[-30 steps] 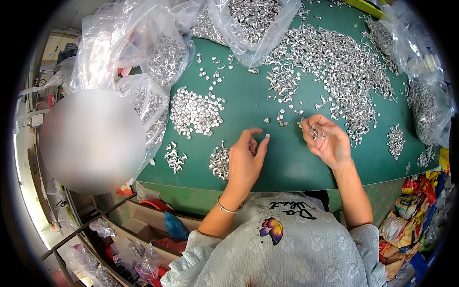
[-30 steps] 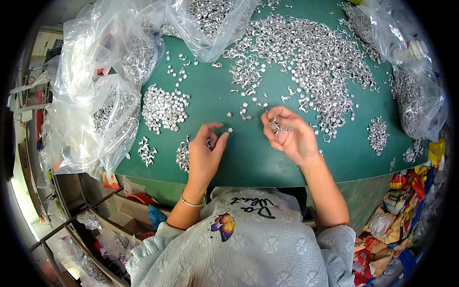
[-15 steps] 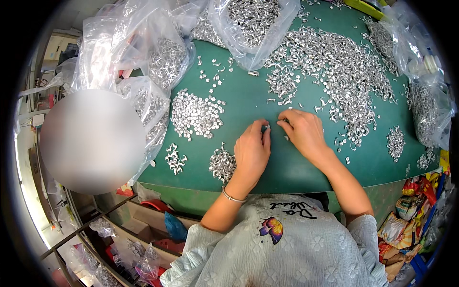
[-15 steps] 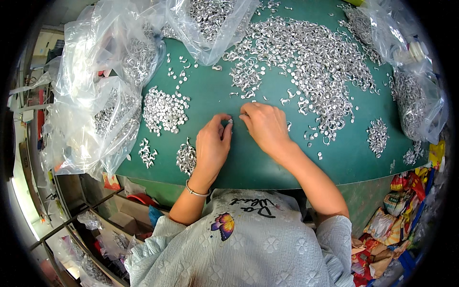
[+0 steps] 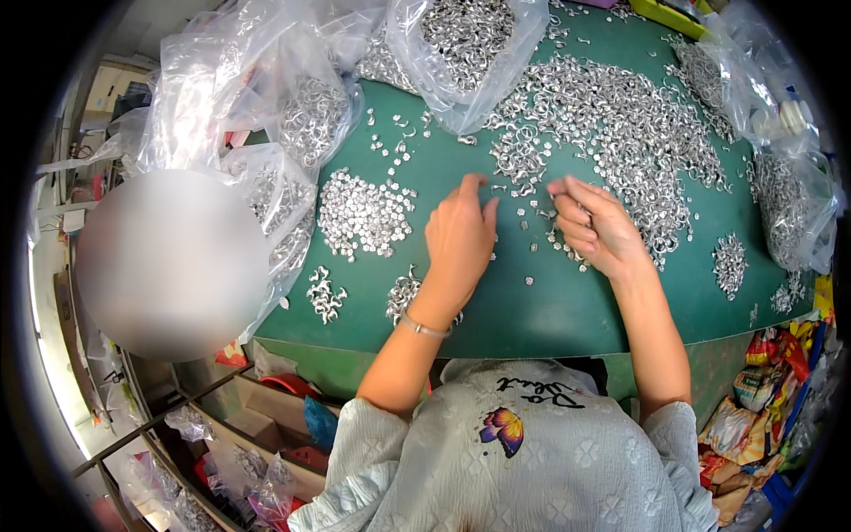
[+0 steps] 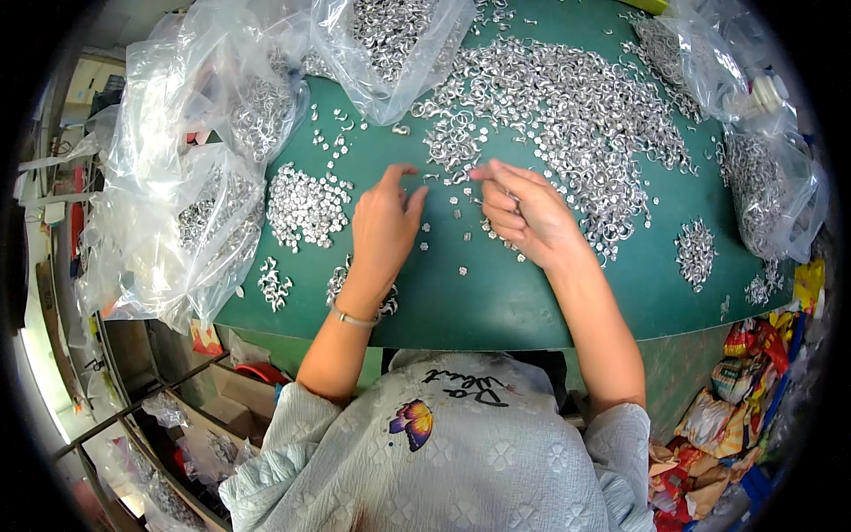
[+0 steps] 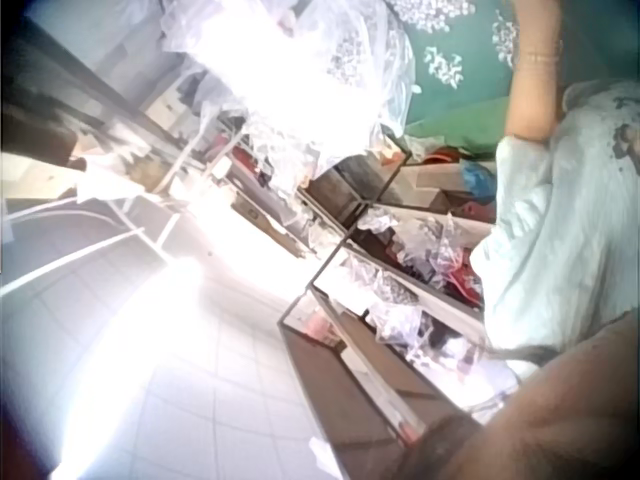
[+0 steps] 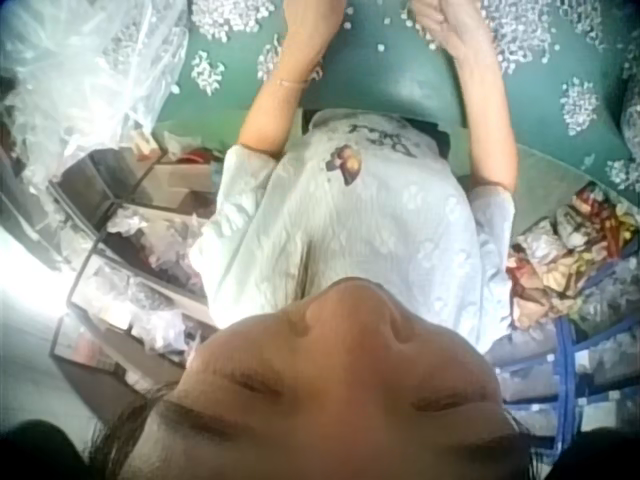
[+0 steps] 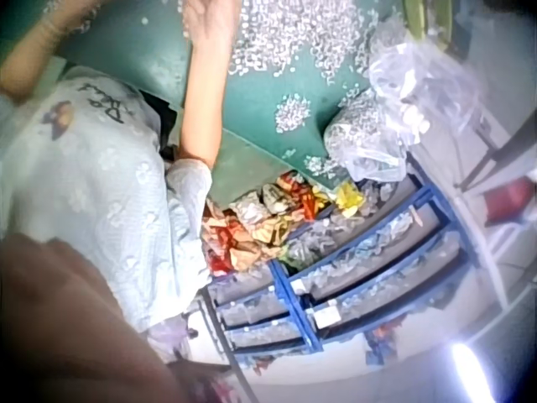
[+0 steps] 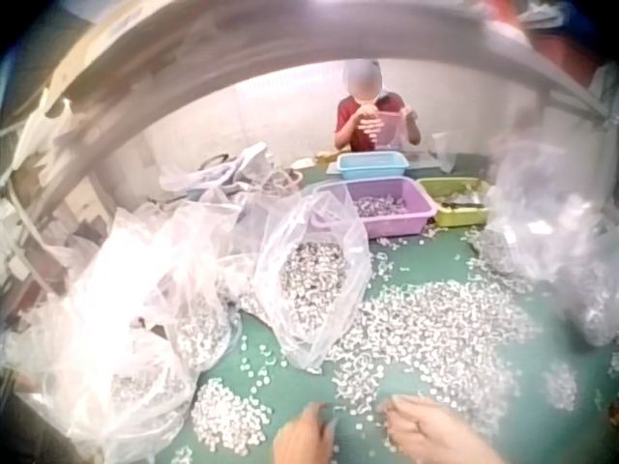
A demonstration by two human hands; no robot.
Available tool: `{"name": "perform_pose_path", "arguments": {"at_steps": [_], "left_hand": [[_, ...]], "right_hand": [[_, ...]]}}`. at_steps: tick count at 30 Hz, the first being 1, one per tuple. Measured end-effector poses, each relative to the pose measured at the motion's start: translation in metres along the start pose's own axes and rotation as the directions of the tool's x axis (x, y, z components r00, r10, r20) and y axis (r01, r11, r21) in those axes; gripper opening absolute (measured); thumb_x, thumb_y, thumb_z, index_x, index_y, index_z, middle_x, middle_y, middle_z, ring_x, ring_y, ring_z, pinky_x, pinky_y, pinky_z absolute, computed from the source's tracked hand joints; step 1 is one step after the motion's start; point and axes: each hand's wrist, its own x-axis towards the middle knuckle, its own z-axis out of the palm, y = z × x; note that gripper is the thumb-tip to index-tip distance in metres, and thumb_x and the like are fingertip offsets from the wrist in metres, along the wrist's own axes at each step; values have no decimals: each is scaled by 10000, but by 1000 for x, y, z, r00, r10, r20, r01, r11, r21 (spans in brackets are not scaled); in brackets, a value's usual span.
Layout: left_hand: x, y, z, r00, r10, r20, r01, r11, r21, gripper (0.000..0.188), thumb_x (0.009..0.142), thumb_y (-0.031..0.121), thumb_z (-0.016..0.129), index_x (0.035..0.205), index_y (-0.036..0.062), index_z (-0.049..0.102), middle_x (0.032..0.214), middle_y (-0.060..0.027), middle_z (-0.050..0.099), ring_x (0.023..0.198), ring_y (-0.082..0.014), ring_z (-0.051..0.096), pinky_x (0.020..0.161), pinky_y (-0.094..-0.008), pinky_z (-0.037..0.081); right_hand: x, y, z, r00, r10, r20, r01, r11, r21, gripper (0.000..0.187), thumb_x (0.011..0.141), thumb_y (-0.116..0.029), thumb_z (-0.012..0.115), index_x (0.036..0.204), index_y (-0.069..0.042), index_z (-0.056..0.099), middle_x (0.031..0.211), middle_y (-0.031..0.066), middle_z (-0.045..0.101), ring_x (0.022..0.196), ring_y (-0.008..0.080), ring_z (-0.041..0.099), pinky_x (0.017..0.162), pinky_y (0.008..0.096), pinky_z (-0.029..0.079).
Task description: The person sorts through a large pile of small silver-colored decorative parts by hand on a green surface, picking up and separating individual pieces to form smaller groups.
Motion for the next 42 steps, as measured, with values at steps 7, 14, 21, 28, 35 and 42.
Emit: {"name": "perform_pose_path", "arguments": {"at_steps": [7,14,21,28,35,42], "left_hand": [[7,-11,14,1000,-11,5,11,993,-114,169,795,118,657,900,20,567,565,-73,497,497,-222,487,473,-338,387],[-17,9,-6,755,86,651,653,-190,-733,81,847,76,536,869,14,489,795,-74,456,652,-124,401,500,-224,324],[-40,1,21,770,244,589,627,-463,-627,186,897,158,446,822,-2,507,750,-60,413,616,-125,368,479,-216,282],[-61,23,20,956,-108,272,231,851,-472,152,849,92,594,979,13,607,563,-31,457,483,-132,429,465,-284,355],[-33,19,20,995,-24,97,36,992,-123,176,807,114,645,953,34,588,567,-97,494,487,-268,477,482,-368,384],[-30,21,33,988,134,76,-130,990,-55,149,781,107,666,901,30,621,563,-105,495,481,-248,487,479,-360,385]], "right_hand": [[14,-8,6,992,78,-102,-43,952,304,256,957,-233,473,998,15,523,691,-24,371,495,46,297,369,177,238],[-46,8,-37,993,-83,89,-49,398,916,299,986,-262,373,841,-35,502,717,0,352,545,77,344,372,184,267],[-82,17,-49,944,-210,-254,150,961,-234,203,914,-199,540,938,-18,628,556,-44,323,477,63,283,440,211,267],[-66,38,-26,793,-606,65,13,-90,-996,255,747,-157,705,997,-117,674,628,89,594,517,226,552,488,342,423],[-65,22,-21,826,-563,13,-12,-40,-999,195,759,-183,685,934,-98,667,705,103,642,624,285,618,530,382,467],[-22,29,-21,793,-558,245,121,-250,-961,101,780,-165,647,856,-99,657,701,91,641,620,294,611,532,395,465]]}}
